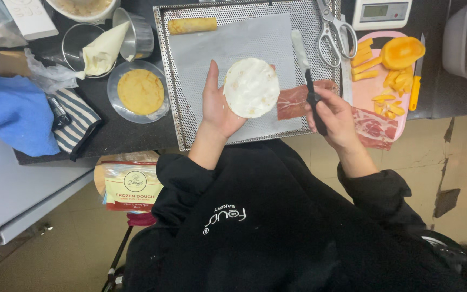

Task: The person spreads cream on a round dough disc, places a slice of ham and a cheese stick on top, then rolls the dough into a cylinder. They seal the seam with cream and place the finished roll on a baking tray.

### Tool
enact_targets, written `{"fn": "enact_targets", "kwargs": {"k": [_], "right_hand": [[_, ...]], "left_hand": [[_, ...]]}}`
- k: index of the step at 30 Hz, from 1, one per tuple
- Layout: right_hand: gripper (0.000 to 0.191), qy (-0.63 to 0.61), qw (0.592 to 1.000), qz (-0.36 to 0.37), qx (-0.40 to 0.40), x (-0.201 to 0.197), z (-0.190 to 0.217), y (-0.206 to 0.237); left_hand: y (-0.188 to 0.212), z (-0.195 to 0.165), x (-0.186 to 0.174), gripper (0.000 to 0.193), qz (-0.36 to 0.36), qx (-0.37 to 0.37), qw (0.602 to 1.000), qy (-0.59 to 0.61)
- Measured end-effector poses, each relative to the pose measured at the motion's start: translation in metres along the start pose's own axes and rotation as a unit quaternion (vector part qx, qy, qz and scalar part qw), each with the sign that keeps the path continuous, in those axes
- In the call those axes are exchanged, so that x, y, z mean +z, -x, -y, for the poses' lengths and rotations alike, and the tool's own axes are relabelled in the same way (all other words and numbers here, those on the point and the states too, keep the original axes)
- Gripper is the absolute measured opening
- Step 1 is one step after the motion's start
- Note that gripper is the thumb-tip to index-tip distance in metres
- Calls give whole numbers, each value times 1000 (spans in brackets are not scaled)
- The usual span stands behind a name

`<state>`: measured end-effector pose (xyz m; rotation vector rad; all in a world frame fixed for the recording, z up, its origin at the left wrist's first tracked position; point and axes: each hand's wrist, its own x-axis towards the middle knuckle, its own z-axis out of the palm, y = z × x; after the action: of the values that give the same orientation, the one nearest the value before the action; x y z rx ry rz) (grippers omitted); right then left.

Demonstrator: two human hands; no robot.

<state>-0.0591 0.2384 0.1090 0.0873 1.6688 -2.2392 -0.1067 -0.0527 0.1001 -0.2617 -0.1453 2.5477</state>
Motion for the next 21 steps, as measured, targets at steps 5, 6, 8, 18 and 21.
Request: {"fn": "enact_targets", "kwargs": {"k": [5, 6, 8, 18, 21], "right_hand": [[35, 465, 856, 1, -227, 11, 11, -7], [34, 461, 861, 0, -213, 12, 14, -8], [34, 466, 862, 4, -200, 14, 21, -11], [38, 539, 789, 62, -289, 11, 41, -27], [38, 564, 779, 47, -270, -1, 35, -26]], "left_hand": [[-8, 5, -1, 94, 28, -25, 999, 1], [-10, 6, -1, 94, 27, -26, 999, -16], [-14, 8, -1, 95, 25, -26, 998, -50], [-9, 0, 11, 99, 27, -83, 996, 25], [-6, -7, 10, 99, 33, -76, 996, 22]]}}
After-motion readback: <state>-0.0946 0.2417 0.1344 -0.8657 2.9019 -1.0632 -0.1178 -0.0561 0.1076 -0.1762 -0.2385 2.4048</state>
